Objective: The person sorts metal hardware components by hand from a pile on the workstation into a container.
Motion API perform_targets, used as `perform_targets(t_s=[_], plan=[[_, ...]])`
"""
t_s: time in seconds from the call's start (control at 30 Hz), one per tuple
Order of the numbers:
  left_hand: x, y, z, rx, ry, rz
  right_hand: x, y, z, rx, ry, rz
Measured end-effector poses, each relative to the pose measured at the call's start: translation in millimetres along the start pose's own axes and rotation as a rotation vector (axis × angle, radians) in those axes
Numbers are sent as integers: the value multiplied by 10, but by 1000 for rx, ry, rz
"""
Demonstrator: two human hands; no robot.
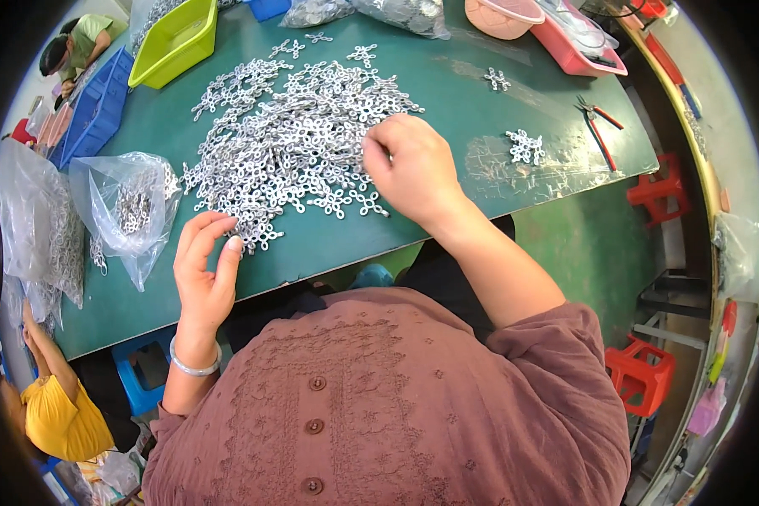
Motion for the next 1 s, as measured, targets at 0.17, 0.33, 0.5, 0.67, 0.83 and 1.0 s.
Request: perform_targets(t_s=[0.17,0.33,0.5,0.67,0.83,1.0], plan=[[196,-38,-123,-399,39,237,-51,89,-20,769,307,-543],[426,-151,-263,-891,57,523,-88,292,-72,879,447,-613],[419,-55,-297,-954,101,627,-151,344,-136,933,515,-622],[485,14,-268,-978,54,672,-209,441,-159,980,624,-657],[572,48,-266,-1007,109,639,-255,455,-197,1025,665,-668],[589,54,-255,-973,124,646,-262,476,-240,1068,684,-704]])
Point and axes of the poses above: each hand's wrist, its own x-axis towards the middle knuckle, its own z-axis out of the back of the hand, y = z × x, the point moved 1 cm from there along x, towards the middle knuckle, and after that the axes turned 7 degrees about -z, right-handed, at the moved point
